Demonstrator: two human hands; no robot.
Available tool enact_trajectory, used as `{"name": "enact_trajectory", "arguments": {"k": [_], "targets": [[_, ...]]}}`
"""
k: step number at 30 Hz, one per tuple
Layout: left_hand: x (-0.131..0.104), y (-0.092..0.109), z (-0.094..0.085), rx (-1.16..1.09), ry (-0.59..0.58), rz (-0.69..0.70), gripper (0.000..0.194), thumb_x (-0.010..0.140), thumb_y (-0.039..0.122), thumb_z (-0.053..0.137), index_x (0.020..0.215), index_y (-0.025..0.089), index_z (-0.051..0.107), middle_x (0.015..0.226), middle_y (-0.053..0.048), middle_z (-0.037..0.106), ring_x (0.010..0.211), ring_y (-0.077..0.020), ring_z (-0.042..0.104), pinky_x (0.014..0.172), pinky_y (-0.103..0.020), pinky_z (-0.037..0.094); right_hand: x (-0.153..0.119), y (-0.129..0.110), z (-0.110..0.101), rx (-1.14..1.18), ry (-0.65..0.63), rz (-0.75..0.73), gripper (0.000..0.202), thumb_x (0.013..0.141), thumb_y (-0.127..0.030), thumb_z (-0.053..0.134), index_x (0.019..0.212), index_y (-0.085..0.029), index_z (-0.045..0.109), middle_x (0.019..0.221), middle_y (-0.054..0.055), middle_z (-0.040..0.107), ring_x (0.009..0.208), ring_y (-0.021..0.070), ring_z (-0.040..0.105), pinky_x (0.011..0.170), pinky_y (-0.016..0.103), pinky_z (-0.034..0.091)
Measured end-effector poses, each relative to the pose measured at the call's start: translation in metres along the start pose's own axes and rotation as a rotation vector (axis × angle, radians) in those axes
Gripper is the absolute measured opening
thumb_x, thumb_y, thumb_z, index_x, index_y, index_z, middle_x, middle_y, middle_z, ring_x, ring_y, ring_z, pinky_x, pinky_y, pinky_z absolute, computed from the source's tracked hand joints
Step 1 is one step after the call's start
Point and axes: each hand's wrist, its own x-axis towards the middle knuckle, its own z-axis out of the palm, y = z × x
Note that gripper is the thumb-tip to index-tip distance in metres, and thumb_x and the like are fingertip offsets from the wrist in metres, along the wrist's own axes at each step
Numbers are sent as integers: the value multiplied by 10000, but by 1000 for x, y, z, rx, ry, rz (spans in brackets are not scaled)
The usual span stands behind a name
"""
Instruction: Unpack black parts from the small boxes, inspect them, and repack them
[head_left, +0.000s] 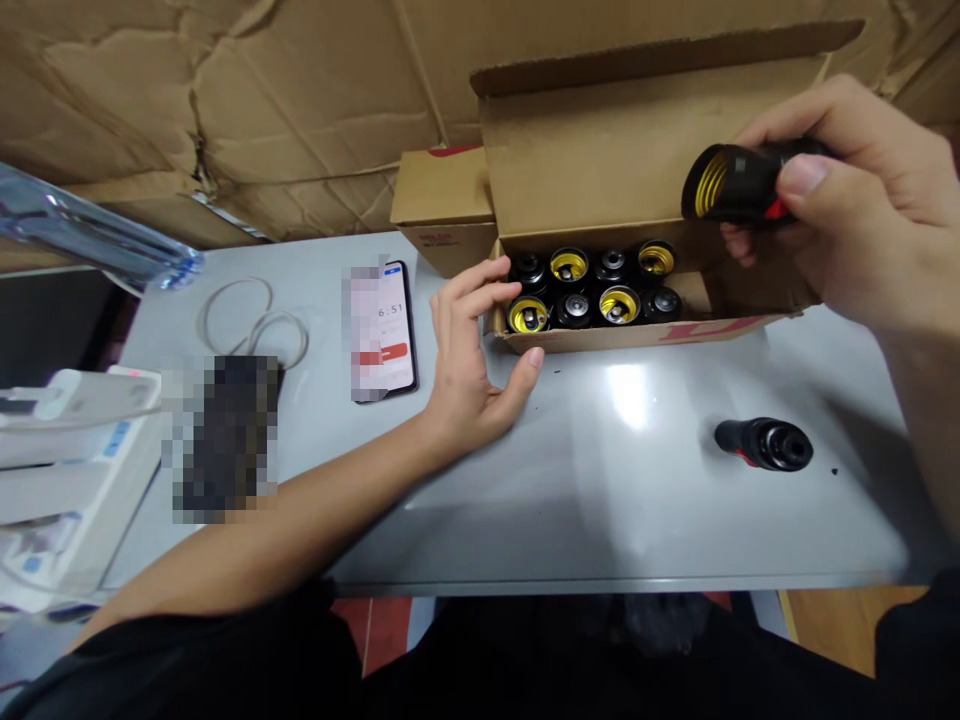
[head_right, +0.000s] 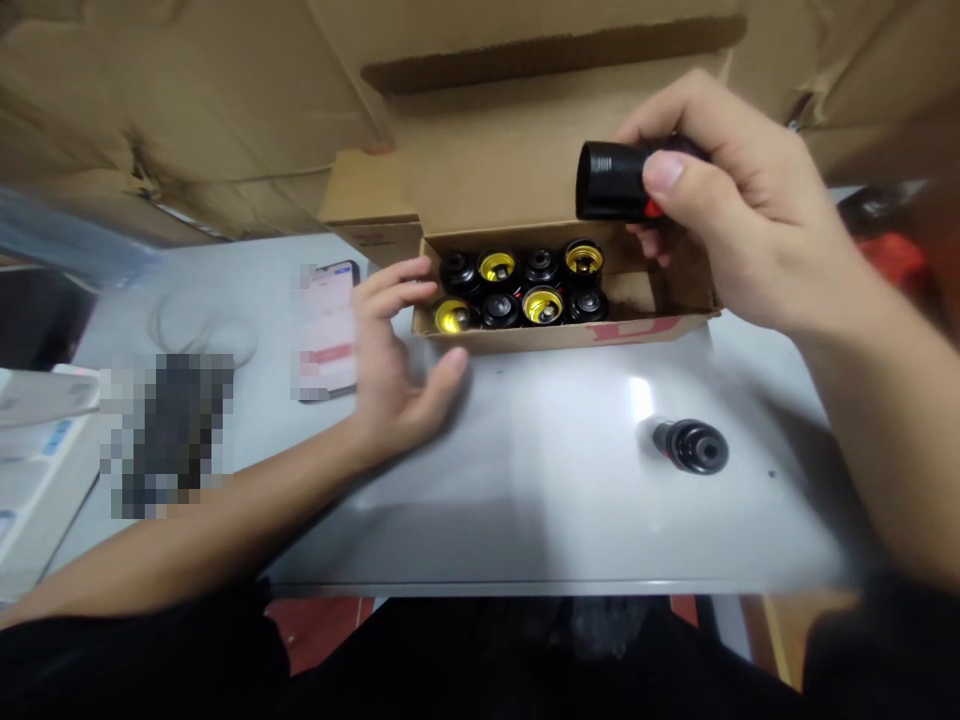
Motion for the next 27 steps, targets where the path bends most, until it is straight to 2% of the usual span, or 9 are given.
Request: {"name": "enact_trajectory", "arguments": {"k": [2, 4, 7, 10, 14, 16, 22, 25, 27], "targets": [[1, -1, -1, -17, -11, 20, 662, 1202, 798, 683, 1691, 369, 561, 1788, -179, 643, 1722, -459, 617, 1471, -818, 551, 0, -2, -1, -34, -43, 0, 559, 1086, -835, 975, 1331, -339, 897, 965, -17, 776, 741, 159, 696, 653, 378, 543], [1, -2, -1, -26, -8, 43, 629, 1217, 760, 663, 1705, 378, 555, 1790, -168, 642, 1719, -450, 619, 1480, -812, 543, -1, -3, -4, -179, -82, -4, 622, 1121, -896, 898, 1412, -350, 831, 990, -38, 741, 783, 148, 680, 714, 369, 548], [2, -4, 0, -37, 3, 62, 624, 1217, 750, 666, 1716, 394, 551, 1785, -156, 641, 1714, -446, 617, 1498, -809, 521, -2, -6, -10, -421, -112, -88, 615, 1193, -878, 815, 1494, -345, 755, 1111, -43, 721, 892, 130, 650, 852, 365, 561], [1, -5, 0, -38, -7, 45, 665, 1195, 798, 684, 1705, 392, 554, 1789, -162, 631, 1715, -461, 605, 1499, -819, 511, -4, -10, -13, -514, -141, -148, 608, 1226, -872, 747, 1522, -340, 734, 1229, -32, 735, 990, 141, 697, 897, 366, 596], [1, -6, -1, -33, -13, 48, 654, 1197, 790, 681, 1697, 386, 559, 1788, -168, 631, 1708, -461, 609, 1487, -819, 525, -6, -15, -15, -479, -181, -2, 655, 1266, -934, 598, 1610, -390, 723, 1177, -44, 736, 959, 138, 714, 892, 358, 629], [1, -7, -2, -20, -13, 64, 638, 1206, 772, 670, 1698, 381, 561, 1781, -168, 637, 1706, -457, 611, 1485, -820, 529, -6, -16, -14, -424, -182, 38, 692, 1270, -948, 570, 1620, -378, 747, 1165, -33, 761, 952, 148, 727, 897, 364, 651], [2, -10, 1, -19, 3, 76, 690, 1200, 778, 679, 1740, 374, 533, 1780, -169, 645, 1689, -453, 632, 1460, -800, 562, -5, -12, -5, -433, -106, -23, 673, 1292, -899, 585, 1486, -310, 849, 1212, -11, 816, 963, 156, 748, 937, 376, 663], [2, -10, 3, -52, 34, 102, 715, 1195, 742, 706, 1782, 380, 518, 1766, -163, 657, 1662, -437, 657, 1443, -780, 585, -6, -11, -5, -462, -128, -38, 691, 1285, -917, 577, 1521, -307, 802, 1201, -22, 802, 970, 148, 746, 943, 373, 659], [2, -10, 4, -45, 42, 112, 716, 1197, 731, 702, 1793, 379, 519, 1764, -163, 658, 1655, -432, 663, 1427, -776, 601, -7, -10, -8, -485, -171, -58, 679, 1279, -909, 595, 1570, -314, 744, 1150, -46, 788, 905, 119, 761, 884, 344, 650]]}}
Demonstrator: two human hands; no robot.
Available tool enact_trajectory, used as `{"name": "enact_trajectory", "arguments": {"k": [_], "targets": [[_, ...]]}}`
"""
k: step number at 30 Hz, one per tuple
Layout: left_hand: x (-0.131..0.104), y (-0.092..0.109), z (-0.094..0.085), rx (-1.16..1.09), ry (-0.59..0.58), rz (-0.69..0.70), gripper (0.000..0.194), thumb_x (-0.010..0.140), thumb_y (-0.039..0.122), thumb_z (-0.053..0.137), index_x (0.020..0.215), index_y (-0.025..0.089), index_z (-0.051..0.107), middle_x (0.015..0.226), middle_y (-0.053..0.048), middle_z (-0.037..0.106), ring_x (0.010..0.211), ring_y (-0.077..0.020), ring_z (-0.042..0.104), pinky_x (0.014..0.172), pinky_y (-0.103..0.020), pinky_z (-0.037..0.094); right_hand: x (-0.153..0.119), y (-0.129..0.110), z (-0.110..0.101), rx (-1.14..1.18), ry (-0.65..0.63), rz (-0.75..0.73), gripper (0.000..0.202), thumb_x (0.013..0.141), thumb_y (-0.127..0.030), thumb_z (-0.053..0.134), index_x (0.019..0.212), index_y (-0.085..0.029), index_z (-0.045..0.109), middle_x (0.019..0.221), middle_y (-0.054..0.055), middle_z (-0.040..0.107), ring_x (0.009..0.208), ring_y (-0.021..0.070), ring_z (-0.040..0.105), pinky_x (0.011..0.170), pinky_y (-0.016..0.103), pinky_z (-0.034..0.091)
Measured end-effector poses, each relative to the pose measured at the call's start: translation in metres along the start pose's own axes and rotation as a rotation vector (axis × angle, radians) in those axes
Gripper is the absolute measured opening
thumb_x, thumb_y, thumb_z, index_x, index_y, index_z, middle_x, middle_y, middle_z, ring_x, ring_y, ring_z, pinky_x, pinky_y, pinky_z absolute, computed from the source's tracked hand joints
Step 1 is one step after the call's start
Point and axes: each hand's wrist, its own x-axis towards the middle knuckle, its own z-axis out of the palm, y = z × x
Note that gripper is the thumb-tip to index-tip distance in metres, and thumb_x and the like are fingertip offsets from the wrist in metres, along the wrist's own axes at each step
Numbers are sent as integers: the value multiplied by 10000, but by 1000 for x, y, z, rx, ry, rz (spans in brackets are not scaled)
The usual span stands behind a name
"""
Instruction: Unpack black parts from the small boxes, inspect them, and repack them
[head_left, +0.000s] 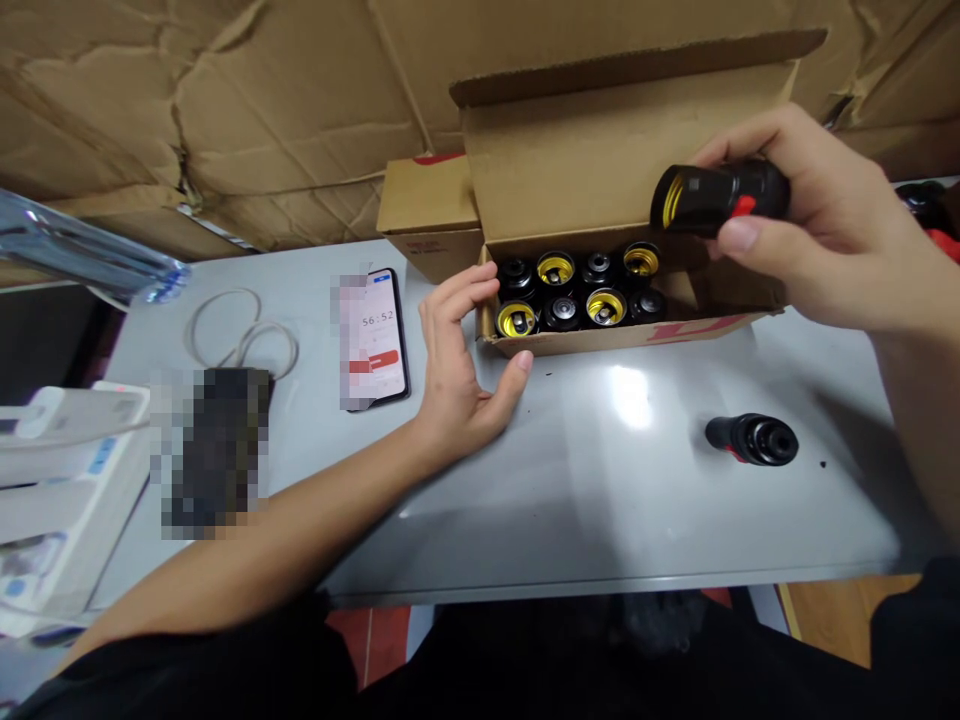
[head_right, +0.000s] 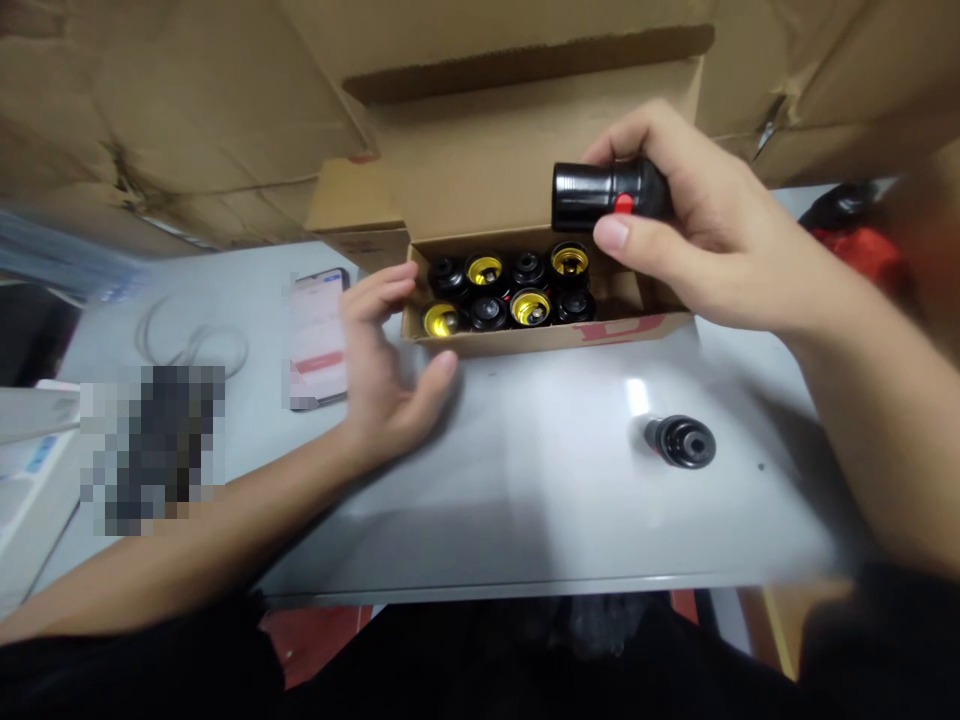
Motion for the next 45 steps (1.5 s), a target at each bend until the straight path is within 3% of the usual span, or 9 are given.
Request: {"name": "enact_trajectory", "arguments": {"k": [3, 9, 12, 17, 24, 30, 36, 40, 45], "targets": [[0, 0, 0, 9, -6, -5, 714, 1201, 751, 686, 1789, 385, 511, 1769, -160, 653, 1669, -436, 652, 1439, -794, 588, 0, 3, -2, 5, -64, -4, 655, 1276, -896, 606, 1583, -322, 683, 1090, -68, 780, 796, 96, 776, 796, 305, 643], [-2, 0, 2, -10, -24, -39, 706, 1210, 776, 675, 1773, 391, 494, 1789, -164, 634, 1689, -446, 639, 1469, -816, 558, 2, 3, -1, 47, -175, -14, 664, 1309, -866, 575, 1704, -333, 611, 1159, -36, 788, 814, 114, 764, 789, 328, 650], [-4, 0, 3, -22, -10, -48, 706, 1215, 806, 657, 1769, 400, 495, 1794, -162, 626, 1682, -439, 651, 1475, -810, 555, 0, -2, -2, -1, -122, 14, 630, 1346, -852, 465, 1697, -370, 668, 1190, -34, 791, 932, 146, 793, 872, 369, 642], [-3, -1, 1, -19, -50, -65, 704, 1205, 803, 671, 1743, 381, 505, 1806, -165, 616, 1717, -458, 621, 1498, -832, 524, -2, -4, -2, -127, 4, -16, 626, 1352, -833, 466, 1587, -343, 777, 1312, 10, 819, 1115, 215, 782, 1052, 457, 620], [-3, 4, 5, 15, -19, -59, 671, 1224, 807, 621, 1735, 394, 487, 1787, -168, 637, 1699, -440, 651, 1461, -825, 570, -3, 1, -1, -212, -73, -46, 775, 1275, -974, 475, 1670, -340, 681, 1246, -7, 840, 947, 177, 787, 864, 399, 607], [-2, 11, 3, 15, -62, -139, 661, 1226, 836, 578, 1715, 402, 483, 1809, -175, 639, 1725, -451, 646, 1479, -855, 548, -4, -7, -1, -363, -45, -27, 861, 1240, -1041, 414, 1698, -363, 679, 1473, 75, 893, 1142, 287, 893, 998, 501, 703], [-2, 11, 0, -13, -71, -125, 695, 1205, 842, 634, 1720, 399, 485, 1841, -176, 617, 1742, -470, 632, 1487, -843, 526, -4, -9, -6, -350, -109, -68, 717, 1358, -840, 357, 1717, -323, 701, 1500, 99, 879, 1283, 320, 893, 1086, 524, 673], [-1, 11, -1, -14, -76, -109, 658, 1222, 800, 620, 1724, 399, 479, 1841, -174, 619, 1754, -468, 627, 1497, -855, 515, -4, -10, -5, -348, -46, -99, 567, 1397, -697, 410, 1674, -350, 762, 1447, 57, 897, 1253, 280, 891, 1115, 512, 657], [-2, 11, -1, 0, -79, -120, 675, 1224, 849, 605, 1720, 405, 494, 1829, -178, 618, 1747, -459, 632, 1497, -870, 525, -4, -8, -7, -324, -65, -65, 748, 1321, -911, 408, 1740, -366, 701, 1449, 47, 880, 1180, 269, 887, 1027, 493, 659]]}}
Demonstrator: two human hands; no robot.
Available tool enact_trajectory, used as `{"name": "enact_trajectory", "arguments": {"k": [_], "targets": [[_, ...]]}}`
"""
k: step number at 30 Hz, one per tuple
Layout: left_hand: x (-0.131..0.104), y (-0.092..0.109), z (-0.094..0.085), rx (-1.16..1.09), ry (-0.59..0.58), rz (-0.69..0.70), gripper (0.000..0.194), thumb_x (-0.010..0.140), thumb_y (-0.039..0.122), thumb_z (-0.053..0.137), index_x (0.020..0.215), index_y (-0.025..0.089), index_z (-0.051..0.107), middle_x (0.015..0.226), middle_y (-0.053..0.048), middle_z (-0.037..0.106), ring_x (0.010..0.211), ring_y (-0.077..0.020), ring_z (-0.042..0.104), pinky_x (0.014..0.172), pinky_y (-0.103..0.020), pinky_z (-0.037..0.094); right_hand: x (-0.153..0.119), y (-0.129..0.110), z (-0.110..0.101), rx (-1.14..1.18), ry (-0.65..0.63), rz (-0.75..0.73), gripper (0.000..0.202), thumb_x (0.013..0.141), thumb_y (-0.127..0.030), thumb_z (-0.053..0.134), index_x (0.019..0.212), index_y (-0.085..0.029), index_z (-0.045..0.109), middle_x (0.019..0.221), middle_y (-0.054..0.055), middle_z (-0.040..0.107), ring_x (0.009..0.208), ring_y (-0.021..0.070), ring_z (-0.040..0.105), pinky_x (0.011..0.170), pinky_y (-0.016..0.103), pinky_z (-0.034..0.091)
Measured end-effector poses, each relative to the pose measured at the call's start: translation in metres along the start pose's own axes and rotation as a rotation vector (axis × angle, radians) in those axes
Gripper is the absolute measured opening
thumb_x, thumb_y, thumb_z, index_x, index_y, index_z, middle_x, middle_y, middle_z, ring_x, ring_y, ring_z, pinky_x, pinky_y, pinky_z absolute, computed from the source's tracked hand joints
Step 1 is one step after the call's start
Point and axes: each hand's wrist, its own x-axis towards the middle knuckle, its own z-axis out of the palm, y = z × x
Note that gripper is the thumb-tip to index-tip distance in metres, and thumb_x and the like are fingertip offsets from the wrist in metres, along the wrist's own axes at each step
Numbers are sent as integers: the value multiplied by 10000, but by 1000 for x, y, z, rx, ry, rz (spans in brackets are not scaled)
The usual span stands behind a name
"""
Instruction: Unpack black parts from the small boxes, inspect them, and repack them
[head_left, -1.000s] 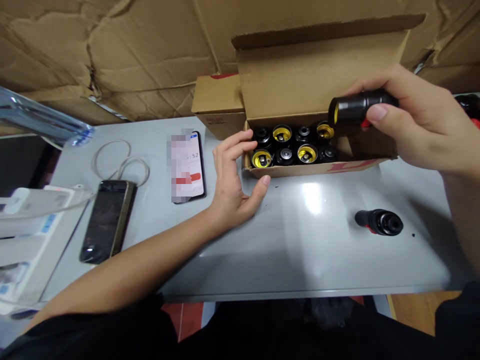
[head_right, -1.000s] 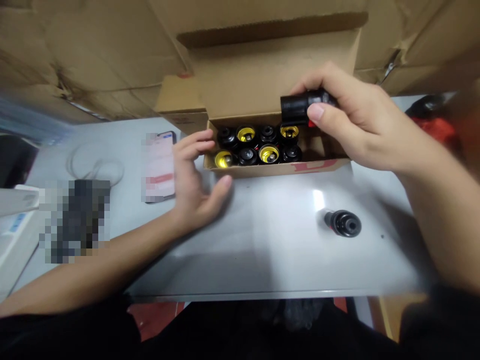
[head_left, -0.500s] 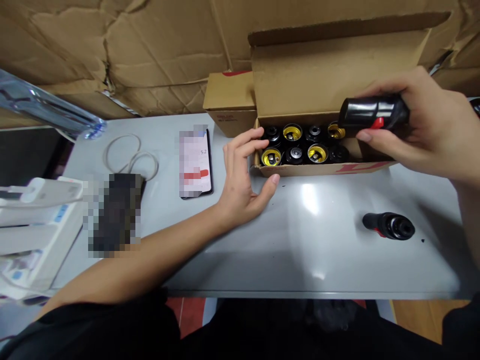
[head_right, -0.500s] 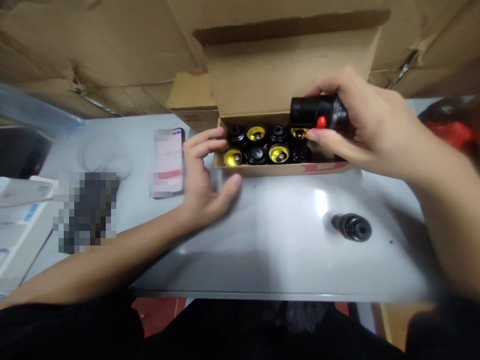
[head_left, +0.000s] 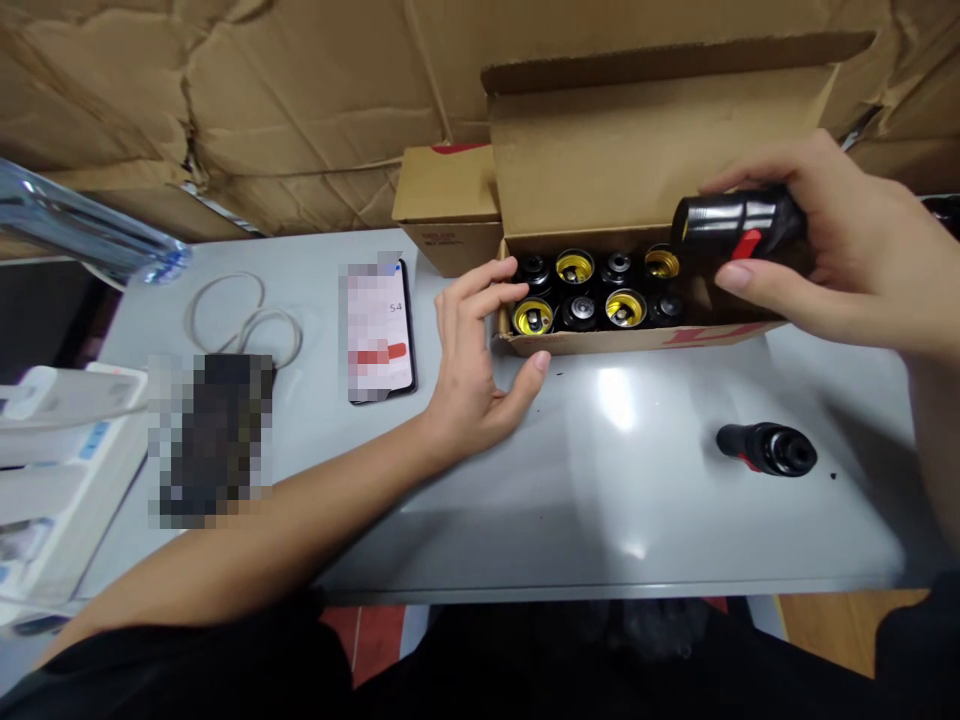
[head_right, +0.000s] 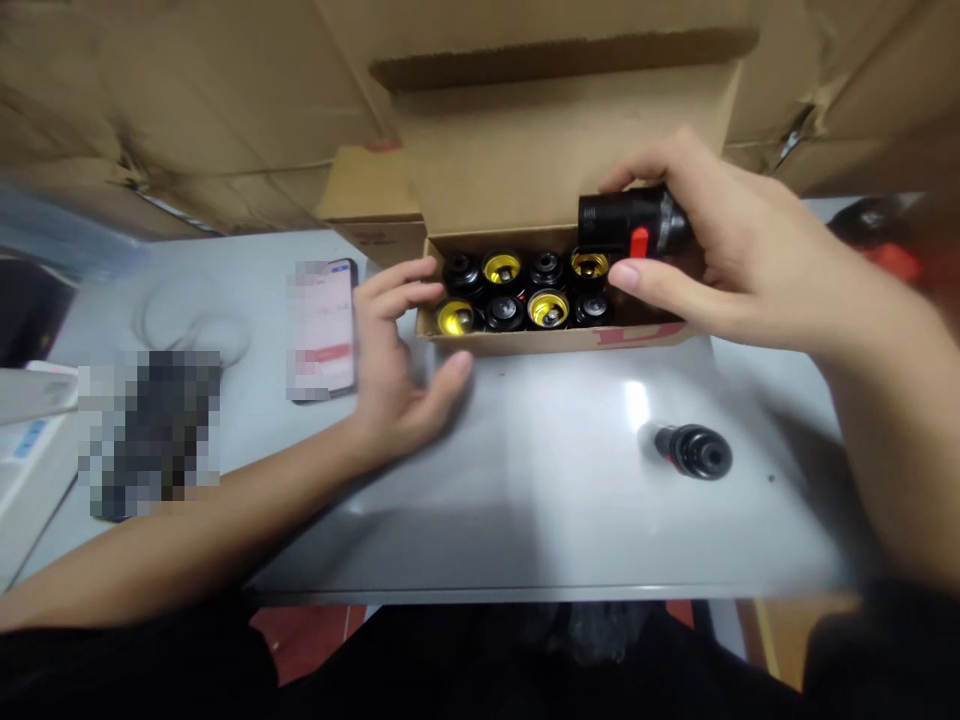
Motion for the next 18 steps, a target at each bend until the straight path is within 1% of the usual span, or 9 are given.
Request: {"name": "enact_trajectory", "arguments": {"k": [2, 5, 6, 8, 10, 12, 14, 16, 18], "targets": [[-1, -1, 1, 19, 8, -21, 679, 1228, 874, 571, 1714, 404, 502, 1822, -179, 620, 1747, -456, 634, 1492, -870, 532, 1, 2, -1, -12, -32, 9, 833, 1270, -990, 441, 1761, -362, 682, 1503, 65, 868, 1209, 297, 892, 1034, 507, 675], [-1, -2, 1, 14, 14, -15, 693, 1219, 873, 594, 1726, 410, 500, 1823, -173, 619, 1741, -458, 635, 1495, -859, 528, 2, 2, -4, -39, -43, 11, 793, 1272, -964, 489, 1739, -363, 710, 1496, 90, 883, 1254, 332, 901, 1106, 536, 710], [-1, -3, 1, 4, 11, -3, 696, 1213, 862, 618, 1729, 409, 499, 1826, -172, 615, 1743, -462, 629, 1497, -856, 524, 2, 2, -5, -46, -52, 12, 782, 1272, -956, 499, 1734, -362, 712, 1490, 98, 885, 1252, 335, 901, 1106, 536, 717], [-1, -3, 0, -8, -2, 10, 702, 1204, 842, 654, 1727, 402, 495, 1830, -178, 604, 1748, -473, 616, 1497, -853, 518, 2, 1, -6, -51, -62, 24, 806, 1263, -981, 479, 1729, -364, 703, 1451, 94, 887, 1178, 320, 897, 1012, 512, 717], [-1, -3, -1, -8, -14, -2, 701, 1202, 836, 659, 1723, 398, 491, 1833, -184, 597, 1747, -478, 609, 1495, -852, 512, 1, 0, -7, -49, -71, 32, 838, 1265, -1002, 414, 1741, -364, 678, 1427, 76, 880, 1121, 297, 879, 946, 487, 677], [0, -3, -1, -20, -9, -15, 694, 1201, 841, 654, 1716, 403, 498, 1833, -181, 595, 1743, -477, 606, 1498, -850, 502, 1, 0, -8, -32, -81, 19, 797, 1305, -947, 377, 1753, -355, 665, 1459, 69, 871, 1172, 294, 871, 987, 487, 652], [0, -3, -1, -38, 6, -12, 695, 1191, 851, 666, 1705, 407, 517, 1825, -177, 594, 1742, -479, 600, 1502, -850, 489, 1, -1, -8, -12, -77, -7, 707, 1353, -848, 368, 1731, -348, 694, 1478, 60, 875, 1252, 301, 870, 1059, 496, 642], [1, -3, -1, -43, 13, -5, 710, 1176, 863, 686, 1694, 401, 534, 1817, -178, 592, 1745, -485, 589, 1507, -847, 477, 0, -2, -9, -14, -40, -12, 651, 1370, -801, 377, 1672, -363, 752, 1406, 29, 894, 1221, 286, 874, 1063, 493, 637], [1, -3, -1, -39, 15, 1, 720, 1169, 865, 696, 1689, 391, 544, 1809, -180, 596, 1747, -488, 583, 1513, -844, 467, -1, -5, -11, -42, 6, 19, 672, 1355, -838, 370, 1625, -385, 785, 1322, 9, 894, 1141, 272, 868, 1044, 506, 631]]}}
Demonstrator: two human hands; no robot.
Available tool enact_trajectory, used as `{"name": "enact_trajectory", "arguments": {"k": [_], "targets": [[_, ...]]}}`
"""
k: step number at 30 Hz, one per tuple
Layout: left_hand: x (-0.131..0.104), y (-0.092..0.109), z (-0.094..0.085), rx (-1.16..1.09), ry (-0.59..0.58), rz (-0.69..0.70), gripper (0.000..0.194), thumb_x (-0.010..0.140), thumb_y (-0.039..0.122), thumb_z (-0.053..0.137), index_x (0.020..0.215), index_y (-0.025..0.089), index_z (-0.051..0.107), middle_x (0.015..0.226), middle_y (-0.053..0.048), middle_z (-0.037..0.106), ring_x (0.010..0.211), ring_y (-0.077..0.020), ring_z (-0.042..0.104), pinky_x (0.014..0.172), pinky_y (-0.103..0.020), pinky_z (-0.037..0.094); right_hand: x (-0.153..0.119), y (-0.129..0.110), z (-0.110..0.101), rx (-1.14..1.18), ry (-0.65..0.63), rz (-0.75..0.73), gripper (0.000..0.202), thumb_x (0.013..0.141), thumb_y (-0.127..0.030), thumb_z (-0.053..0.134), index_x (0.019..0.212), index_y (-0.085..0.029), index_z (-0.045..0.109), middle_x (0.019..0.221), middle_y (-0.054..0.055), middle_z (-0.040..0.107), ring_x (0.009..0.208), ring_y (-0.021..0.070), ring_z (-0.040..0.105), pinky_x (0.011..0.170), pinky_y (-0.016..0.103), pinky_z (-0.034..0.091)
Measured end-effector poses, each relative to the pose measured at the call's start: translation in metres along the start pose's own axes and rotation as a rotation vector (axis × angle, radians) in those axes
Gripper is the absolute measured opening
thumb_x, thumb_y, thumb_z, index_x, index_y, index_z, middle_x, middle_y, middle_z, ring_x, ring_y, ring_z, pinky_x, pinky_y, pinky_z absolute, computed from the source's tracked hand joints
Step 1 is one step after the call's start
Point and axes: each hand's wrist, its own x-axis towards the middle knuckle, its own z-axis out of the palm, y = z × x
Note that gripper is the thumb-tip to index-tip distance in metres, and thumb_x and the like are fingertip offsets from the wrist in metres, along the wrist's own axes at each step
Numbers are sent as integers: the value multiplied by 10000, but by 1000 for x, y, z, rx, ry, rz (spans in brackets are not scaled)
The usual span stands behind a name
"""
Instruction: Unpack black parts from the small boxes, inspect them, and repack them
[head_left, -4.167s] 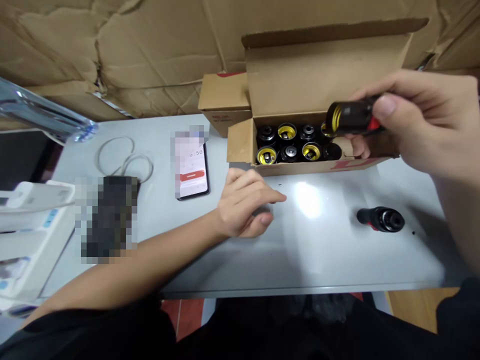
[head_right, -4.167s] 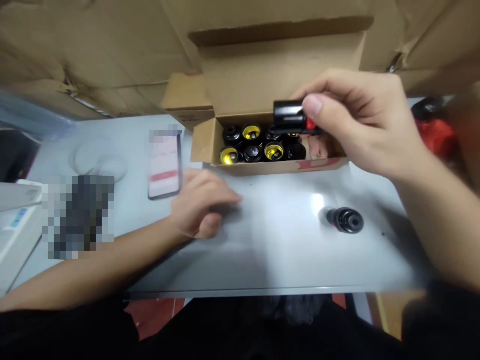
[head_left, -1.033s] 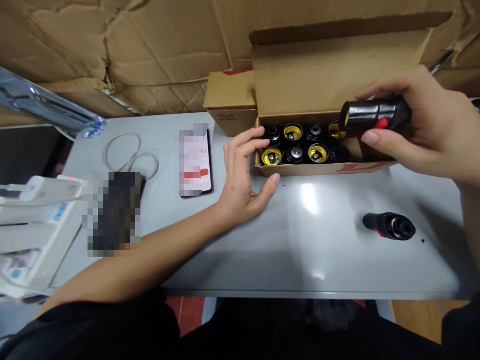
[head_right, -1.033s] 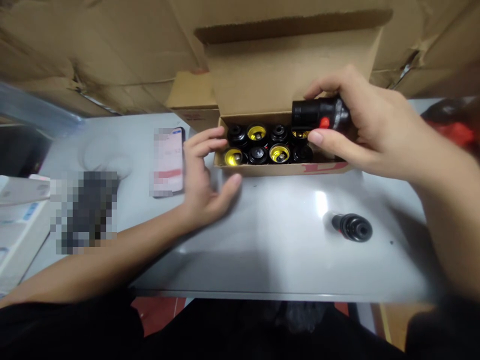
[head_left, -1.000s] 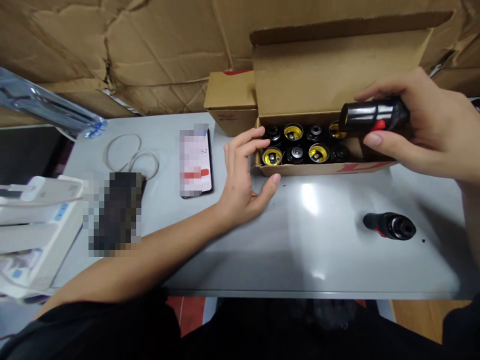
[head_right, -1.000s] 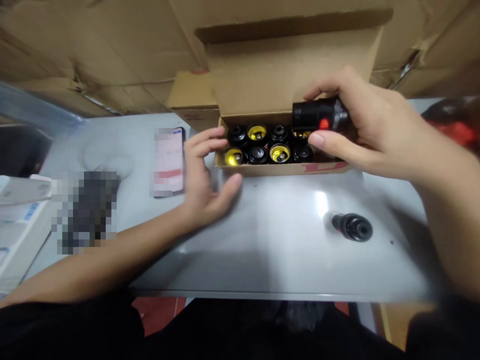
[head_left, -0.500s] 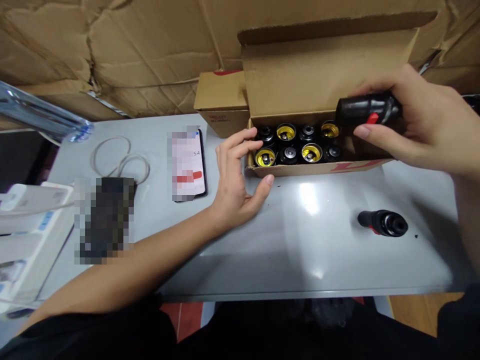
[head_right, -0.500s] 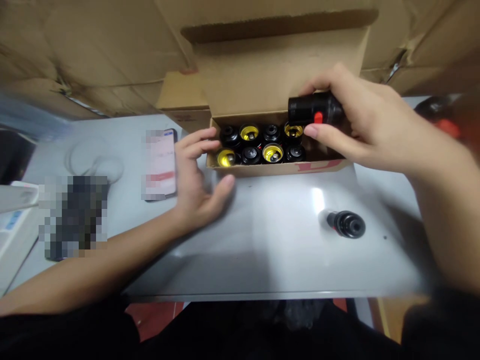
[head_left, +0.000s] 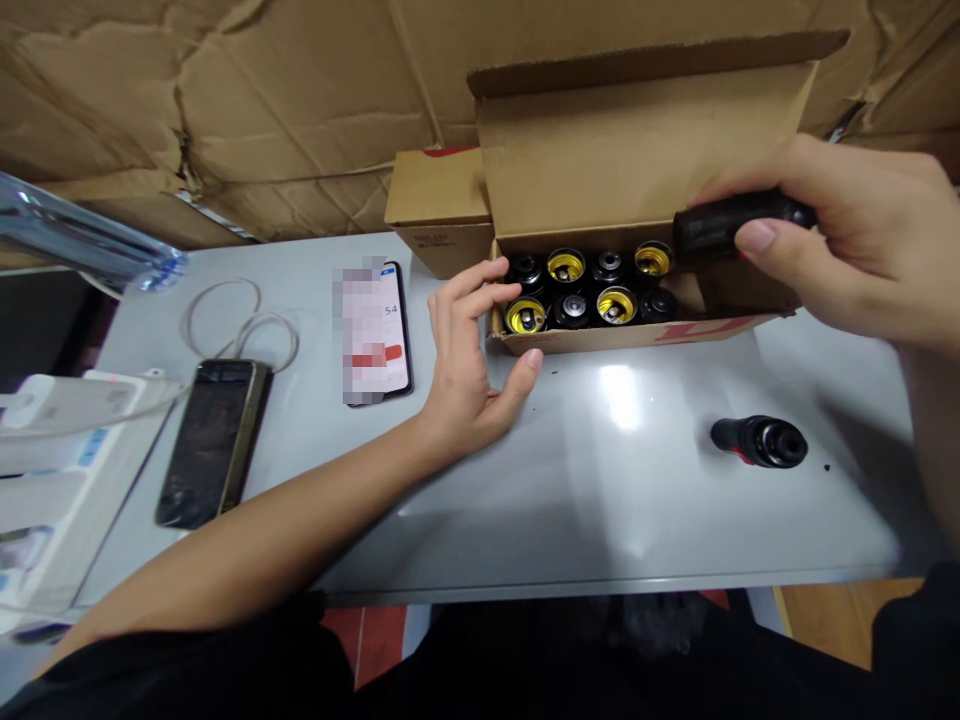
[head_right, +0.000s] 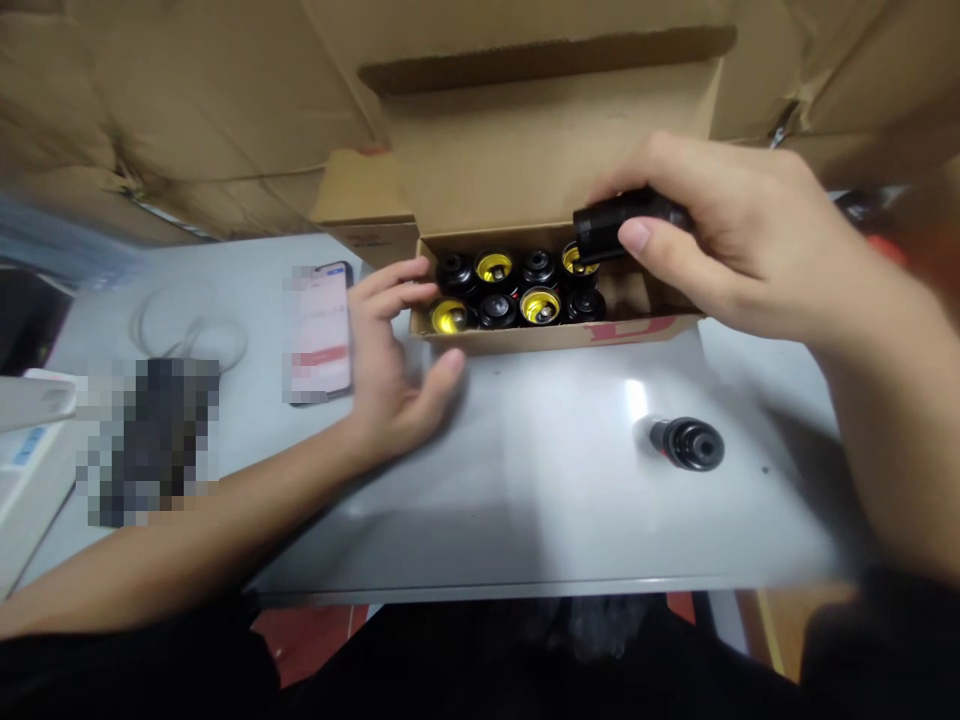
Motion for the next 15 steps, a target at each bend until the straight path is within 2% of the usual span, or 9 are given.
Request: {"name": "enact_trajectory", "arguments": {"k": [3, 5, 8, 10, 12, 13, 15], "targets": [[1, -1, 0, 11, 12, 30, 686, 1183, 821, 686, 1691, 381, 546, 1790, -178, 615, 1738, -481, 592, 1520, -850, 458, -3, 1, -6, -9, -10, 115, 809, 1284, -976, 354, 1705, -381, 705, 1411, 60, 856, 1232, 344, 863, 1064, 571, 623], [0, -1, 1, 33, 21, 41, 663, 1195, 799, 665, 1693, 377, 549, 1777, -176, 628, 1733, -475, 599, 1518, -857, 464, -6, 5, -11, -18, -32, 198, 837, 1257, -1006, 378, 1755, -385, 637, 1438, 87, 831, 1259, 385, 858, 1030, 595, 614], [-1, -2, 0, 54, 21, 8, 686, 1183, 848, 656, 1679, 381, 570, 1783, -177, 624, 1737, -472, 591, 1507, -842, 499, -11, 18, -18, -94, -33, 243, 736, 1236, -973, 529, 1723, -432, 634, 1293, 59, 838, 1028, 341, 829, 888, 562, 583], [-1, -2, -1, 41, 16, -11, 713, 1165, 882, 676, 1669, 387, 584, 1795, -177, 615, 1737, -474, 586, 1499, -833, 517, -14, 28, -21, -155, -52, 211, 730, 1188, -1005, 601, 1632, -431, 688, 1147, 40, 826, 879, 314, 764, 792, 537, 556], [-1, -2, -2, 38, 18, -10, 716, 1162, 886, 683, 1665, 386, 593, 1792, -176, 618, 1733, -474, 586, 1498, -833, 521, -15, 33, -21, -203, -114, 145, 735, 1154, -1039, 592, 1493, -407, 756, 1013, 40, 775, 781, 308, 695, 715, 521, 520], [-1, -2, -2, 44, 20, -8, 710, 1165, 885, 678, 1660, 382, 597, 1785, -176, 623, 1733, -473, 586, 1500, -833, 518, -15, 34, -20, -219, -159, 110, 694, 1158, -1006, 597, 1432, -395, 781, 993, 48, 753, 766, 310, 683, 709, 521, 516], [0, -2, -2, 56, 24, -14, 707, 1167, 888, 671, 1645, 371, 606, 1775, -180, 631, 1734, -472, 583, 1505, -833, 514, -12, 30, -16, -250, -246, 72, 490, 1164, -816, 712, 1366, -382, 813, 1013, 69, 744, 792, 325, 698, 747, 526, 536]]}}
